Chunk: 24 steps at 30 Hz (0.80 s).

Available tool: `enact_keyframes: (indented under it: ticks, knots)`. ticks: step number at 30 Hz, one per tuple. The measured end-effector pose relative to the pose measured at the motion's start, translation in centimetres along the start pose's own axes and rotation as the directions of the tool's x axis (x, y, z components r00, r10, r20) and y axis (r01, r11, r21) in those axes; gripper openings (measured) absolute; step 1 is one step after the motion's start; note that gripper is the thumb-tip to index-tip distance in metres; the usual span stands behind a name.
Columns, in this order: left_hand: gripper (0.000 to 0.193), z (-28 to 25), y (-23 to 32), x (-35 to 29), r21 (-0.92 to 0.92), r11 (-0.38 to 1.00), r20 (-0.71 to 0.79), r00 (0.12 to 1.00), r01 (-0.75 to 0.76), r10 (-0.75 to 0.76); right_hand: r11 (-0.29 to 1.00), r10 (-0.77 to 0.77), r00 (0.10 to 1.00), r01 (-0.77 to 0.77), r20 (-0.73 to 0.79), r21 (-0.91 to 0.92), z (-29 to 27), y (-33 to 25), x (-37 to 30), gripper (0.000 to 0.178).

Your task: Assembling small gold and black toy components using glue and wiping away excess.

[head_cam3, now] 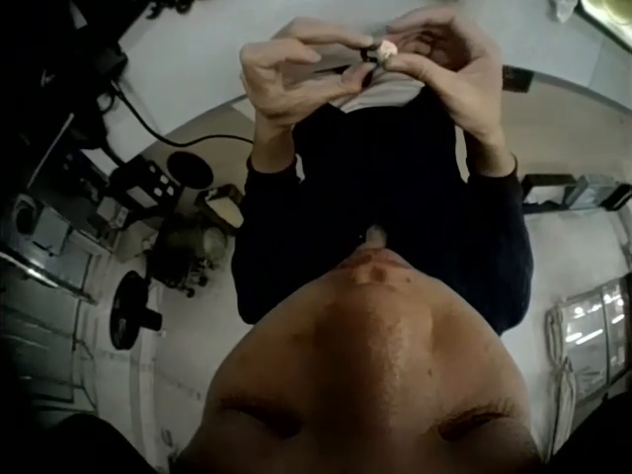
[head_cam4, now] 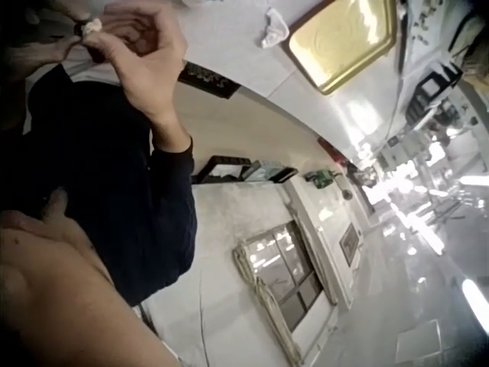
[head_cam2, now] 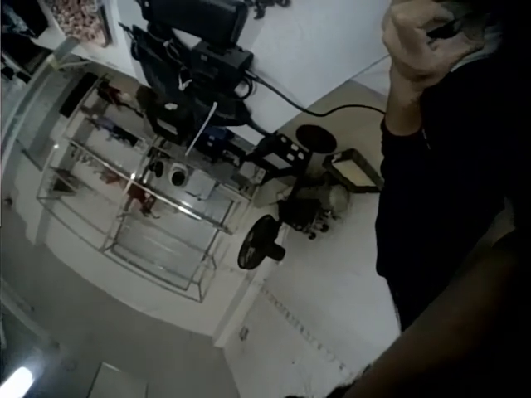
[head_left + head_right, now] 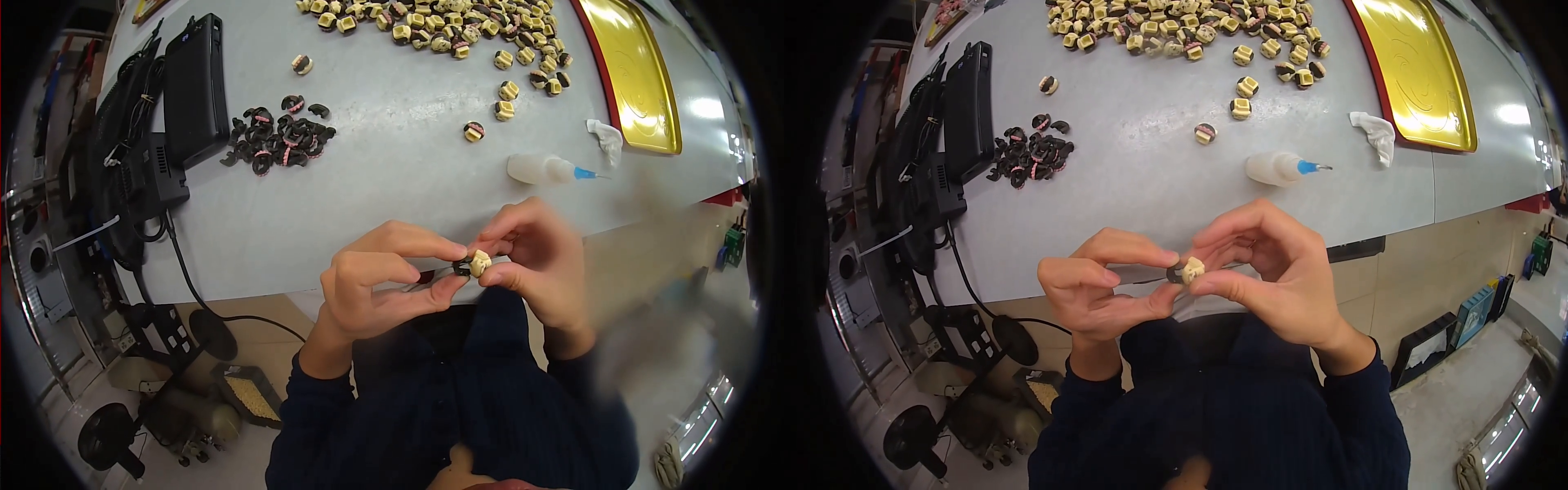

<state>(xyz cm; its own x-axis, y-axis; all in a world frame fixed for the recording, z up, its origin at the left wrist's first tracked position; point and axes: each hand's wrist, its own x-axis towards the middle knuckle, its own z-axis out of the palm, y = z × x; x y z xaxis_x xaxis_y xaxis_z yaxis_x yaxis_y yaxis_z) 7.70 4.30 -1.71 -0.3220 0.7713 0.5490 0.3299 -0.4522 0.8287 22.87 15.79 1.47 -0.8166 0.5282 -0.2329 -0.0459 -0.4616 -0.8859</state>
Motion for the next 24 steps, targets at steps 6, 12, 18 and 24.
enact_keyframes:
  ticks: [6, 12, 18, 24]
  knots:
    - [0.057, 0.0, 0.0, -0.1, -0.005, 1.000, 0.016, 1.000, -0.004, 0.004, 0.999, 0.051, 0.995, -0.050, 0.081, -0.011, -0.6, -0.7, 0.4, 0.032]
    - [0.055, 0.0, 0.0, 0.1, -0.022, 1.000, 0.021, 1.000, -0.021, 0.022, 0.988, 0.151, 0.985, -0.149, 0.081, -0.042, -0.4, -1.4, 0.7, 0.035]
    - [0.055, 0.0, 0.3, 0.1, 0.002, 0.999, -0.018, 0.999, -0.039, 0.039, 0.970, 0.240, 0.967, -0.236, 0.085, -0.051, 0.1, -2.2, 0.8, 0.035]
    - [0.042, 0.1, 0.5, 0.3, 0.090, 0.995, 0.054, 0.998, -0.032, 0.027, 0.964, 0.251, 0.967, -0.254, 0.051, 0.078, 0.0, -1.0, 0.4, 0.043]
